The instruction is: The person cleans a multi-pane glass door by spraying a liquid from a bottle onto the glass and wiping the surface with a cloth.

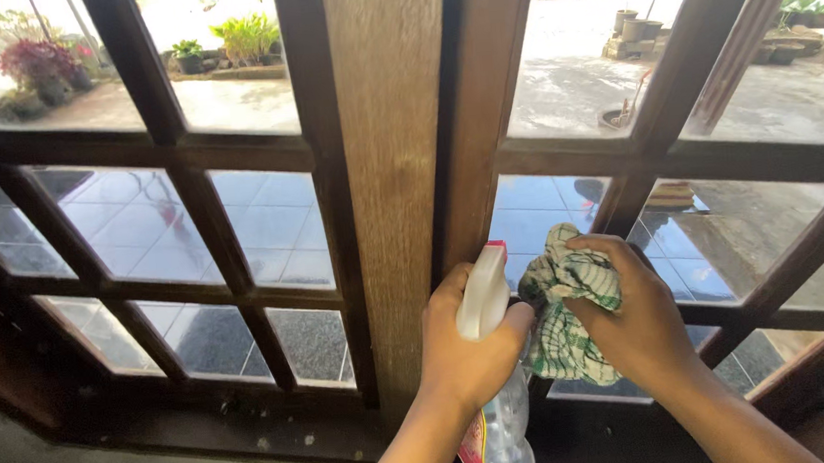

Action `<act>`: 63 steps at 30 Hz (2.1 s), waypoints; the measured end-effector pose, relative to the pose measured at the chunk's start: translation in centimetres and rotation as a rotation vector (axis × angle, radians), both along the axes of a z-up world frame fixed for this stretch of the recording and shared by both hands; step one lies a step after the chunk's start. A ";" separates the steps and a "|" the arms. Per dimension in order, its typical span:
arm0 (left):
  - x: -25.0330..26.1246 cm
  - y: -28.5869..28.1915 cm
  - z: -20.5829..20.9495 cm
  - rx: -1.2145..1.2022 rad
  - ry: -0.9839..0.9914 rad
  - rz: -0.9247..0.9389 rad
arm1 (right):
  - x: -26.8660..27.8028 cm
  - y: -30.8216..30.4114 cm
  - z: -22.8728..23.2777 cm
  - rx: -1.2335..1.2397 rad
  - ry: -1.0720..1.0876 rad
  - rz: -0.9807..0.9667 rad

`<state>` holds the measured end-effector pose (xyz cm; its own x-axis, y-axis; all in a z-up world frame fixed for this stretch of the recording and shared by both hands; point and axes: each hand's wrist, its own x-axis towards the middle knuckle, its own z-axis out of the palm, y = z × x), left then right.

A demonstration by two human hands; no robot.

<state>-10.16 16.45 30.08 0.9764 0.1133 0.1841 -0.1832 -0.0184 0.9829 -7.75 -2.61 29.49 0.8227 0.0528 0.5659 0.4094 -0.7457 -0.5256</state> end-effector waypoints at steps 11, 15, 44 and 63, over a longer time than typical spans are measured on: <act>5.3 -4.3 1.6 0.012 0.051 -0.002 | 3.8 -2.8 0.9 0.117 0.032 -0.062; 7.8 -6.4 1.4 0.013 0.050 0.030 | 5.9 -4.6 0.6 0.119 -0.043 0.008; 12.2 -5.9 -2.1 0.055 0.067 -0.072 | 9.6 -6.4 -3.7 0.228 0.000 -0.042; 12.9 -2.9 -2.4 0.153 0.066 -0.041 | 11.1 -2.2 -5.7 0.156 -0.373 -0.192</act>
<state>2.77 13.54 27.71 0.9901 0.0485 0.1315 -0.1221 -0.1630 0.9790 3.40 -4.78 23.78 0.5474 -0.1903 0.8149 0.4542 -0.7503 -0.4804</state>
